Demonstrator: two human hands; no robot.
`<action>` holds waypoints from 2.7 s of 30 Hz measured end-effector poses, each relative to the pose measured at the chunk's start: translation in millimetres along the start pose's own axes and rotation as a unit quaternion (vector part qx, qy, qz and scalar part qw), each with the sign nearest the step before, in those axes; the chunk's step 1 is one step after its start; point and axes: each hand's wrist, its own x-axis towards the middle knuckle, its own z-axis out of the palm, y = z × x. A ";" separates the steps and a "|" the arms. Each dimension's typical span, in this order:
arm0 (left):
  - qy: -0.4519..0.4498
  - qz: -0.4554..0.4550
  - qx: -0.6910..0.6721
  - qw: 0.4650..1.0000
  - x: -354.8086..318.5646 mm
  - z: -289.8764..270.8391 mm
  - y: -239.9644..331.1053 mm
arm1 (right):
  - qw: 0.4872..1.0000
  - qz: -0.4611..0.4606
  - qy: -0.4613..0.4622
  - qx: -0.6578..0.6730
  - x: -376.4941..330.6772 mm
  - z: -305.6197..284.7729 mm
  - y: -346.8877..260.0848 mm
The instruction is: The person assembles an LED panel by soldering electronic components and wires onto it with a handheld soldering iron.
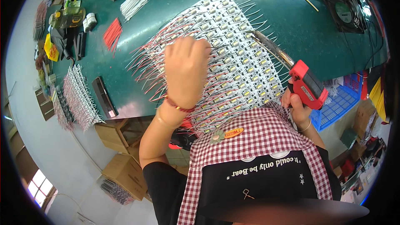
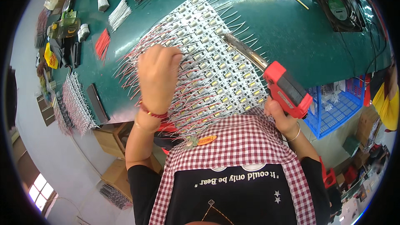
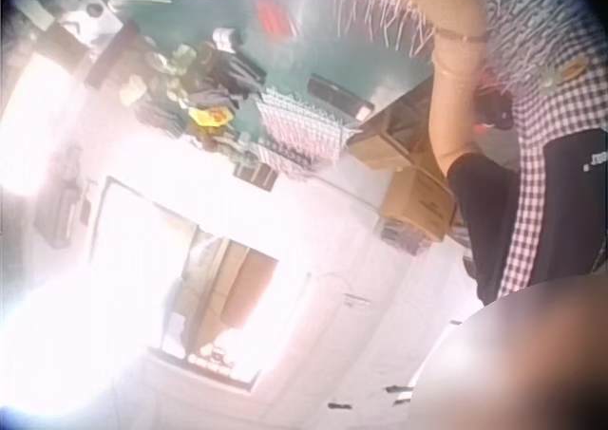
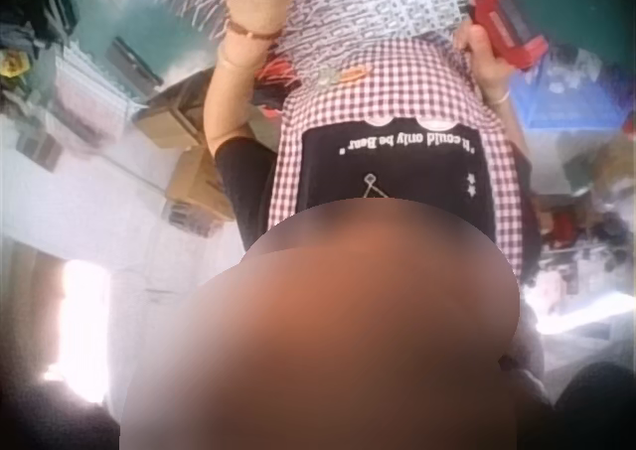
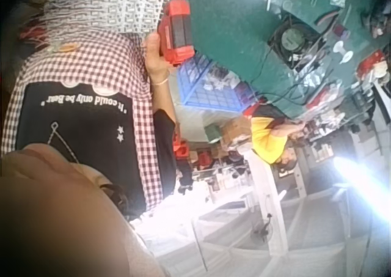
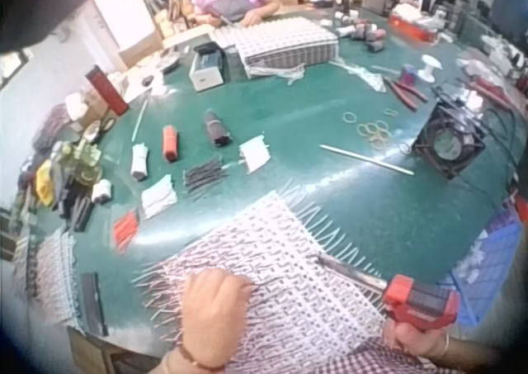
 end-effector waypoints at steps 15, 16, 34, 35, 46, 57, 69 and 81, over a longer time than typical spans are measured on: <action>-0.040 -0.043 0.012 0.998 -10.1 41.7 14.1 | 0.998 0.001 -0.033 0.049 6.6 2.8 1.8; -0.040 -0.044 0.013 0.998 -9.7 41.9 14.3 | 0.998 0.001 -0.034 0.049 8.1 3.1 2.3; -0.032 -0.120 -0.049 0.991 -28.6 -52.8 4.6 | 0.992 -0.009 0.048 0.117 11.9 6.7 -8.5; -0.031 -0.074 -0.076 0.994 -24.1 -47.5 14.5 | 0.994 -0.003 0.034 0.107 12.2 6.8 -7.3; -0.063 0.137 -0.090 0.984 -24.7 24.4 12.3 | 0.995 0.089 -0.049 -0.008 -30.5 -10.3 19.7; -0.057 0.138 -0.102 0.983 -28.3 30.4 11.6 | 0.988 0.111 -0.059 -0.094 -44.7 -17.8 29.4; -0.058 0.138 -0.088 0.985 -28.6 29.7 14.6 | 0.978 0.048 -0.062 -0.191 -36.3 -12.7 21.8; -0.060 0.144 -0.083 0.984 -28.0 28.0 13.9 | 0.978 0.049 -0.062 -0.193 -38.0 -12.0 27.2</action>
